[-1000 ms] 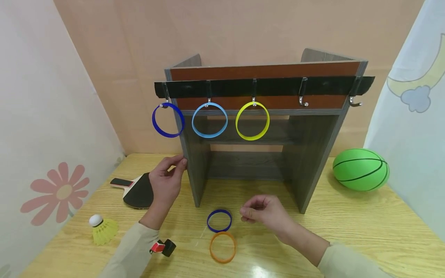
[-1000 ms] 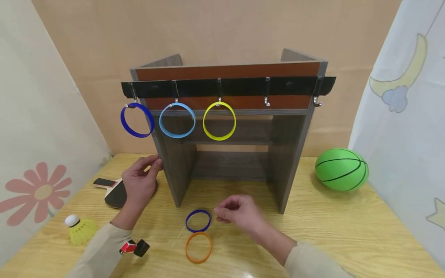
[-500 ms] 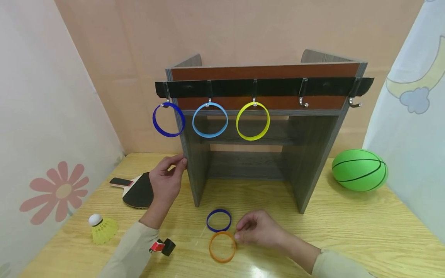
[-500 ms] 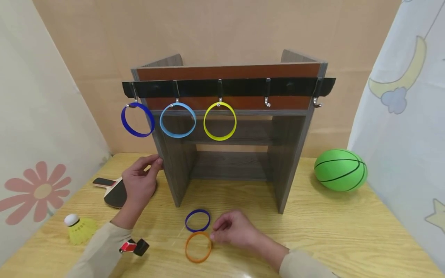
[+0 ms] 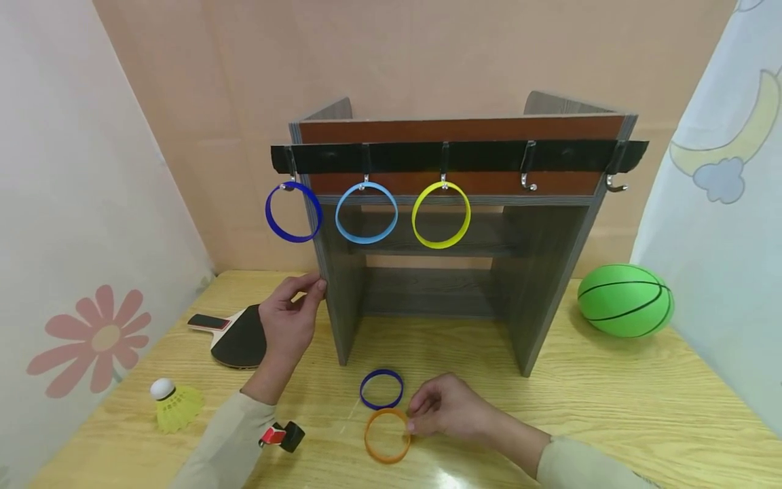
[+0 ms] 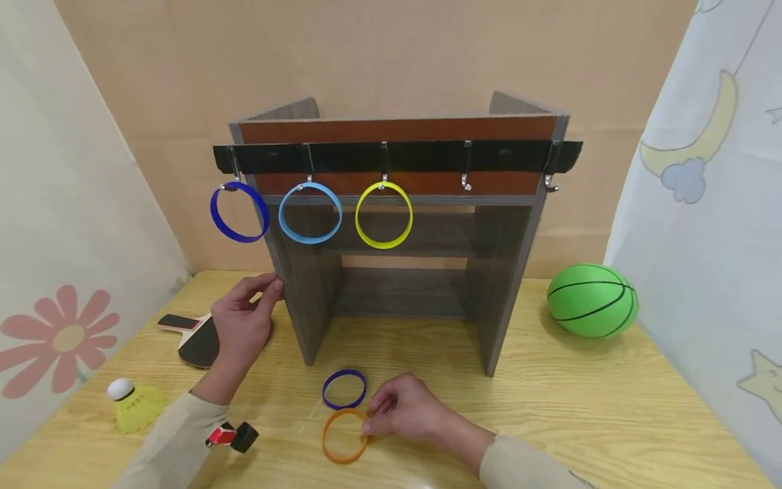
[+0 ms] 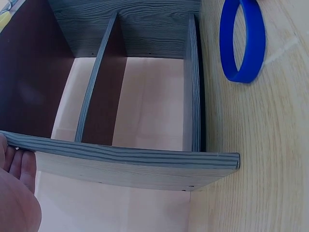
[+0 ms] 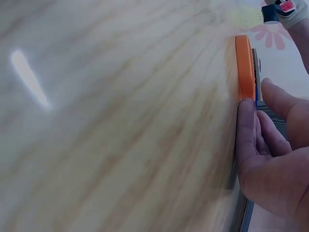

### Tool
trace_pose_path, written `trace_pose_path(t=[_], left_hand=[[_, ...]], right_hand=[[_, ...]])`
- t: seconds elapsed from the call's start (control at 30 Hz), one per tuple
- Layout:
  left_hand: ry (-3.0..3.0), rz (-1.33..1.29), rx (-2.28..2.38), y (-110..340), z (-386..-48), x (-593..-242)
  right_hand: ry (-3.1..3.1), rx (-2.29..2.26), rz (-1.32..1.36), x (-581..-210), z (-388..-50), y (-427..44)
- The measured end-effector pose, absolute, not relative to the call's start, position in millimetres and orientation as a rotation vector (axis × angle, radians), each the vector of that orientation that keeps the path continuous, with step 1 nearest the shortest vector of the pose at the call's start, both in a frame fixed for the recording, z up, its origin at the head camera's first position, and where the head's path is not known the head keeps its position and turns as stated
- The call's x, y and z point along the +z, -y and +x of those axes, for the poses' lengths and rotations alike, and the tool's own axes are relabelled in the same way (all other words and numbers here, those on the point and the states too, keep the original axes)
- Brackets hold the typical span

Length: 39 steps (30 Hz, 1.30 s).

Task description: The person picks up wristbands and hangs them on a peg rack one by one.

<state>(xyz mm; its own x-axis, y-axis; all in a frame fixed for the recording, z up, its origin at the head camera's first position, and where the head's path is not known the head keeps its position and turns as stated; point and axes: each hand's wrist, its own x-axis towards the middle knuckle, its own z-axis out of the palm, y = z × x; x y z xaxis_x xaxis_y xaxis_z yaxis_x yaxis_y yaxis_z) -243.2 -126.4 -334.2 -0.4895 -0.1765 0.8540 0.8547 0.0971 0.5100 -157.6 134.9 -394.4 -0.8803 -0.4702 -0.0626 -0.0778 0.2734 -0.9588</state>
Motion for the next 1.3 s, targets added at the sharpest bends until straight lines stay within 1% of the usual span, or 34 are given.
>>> trace_pose_path(t=[0.33,0.6,0.97,1.23,1.3], left_hand=[[1.533,-0.707,-1.53,128,-243,-334],[1.55,-0.706,-1.511,128,-242,-334],[1.564,-0.72,-1.506,121,-222,-316],[1.561,-0.722,-1.519,121,-222,-314],[1.553,-0.722,-1.522,123,-227,-318]], right_hand=[[-2.307,-1.524,-0.485,-390,-157,-126],[-2.371,-1.443,-0.544,-391,-156,-123],[-2.393,-1.426,-0.611,-392,-156,-124],[-2.403,-1.402,-0.619,-391,-157,-124],[-2.412,-1.404,-0.627,-391,-157,-124]])
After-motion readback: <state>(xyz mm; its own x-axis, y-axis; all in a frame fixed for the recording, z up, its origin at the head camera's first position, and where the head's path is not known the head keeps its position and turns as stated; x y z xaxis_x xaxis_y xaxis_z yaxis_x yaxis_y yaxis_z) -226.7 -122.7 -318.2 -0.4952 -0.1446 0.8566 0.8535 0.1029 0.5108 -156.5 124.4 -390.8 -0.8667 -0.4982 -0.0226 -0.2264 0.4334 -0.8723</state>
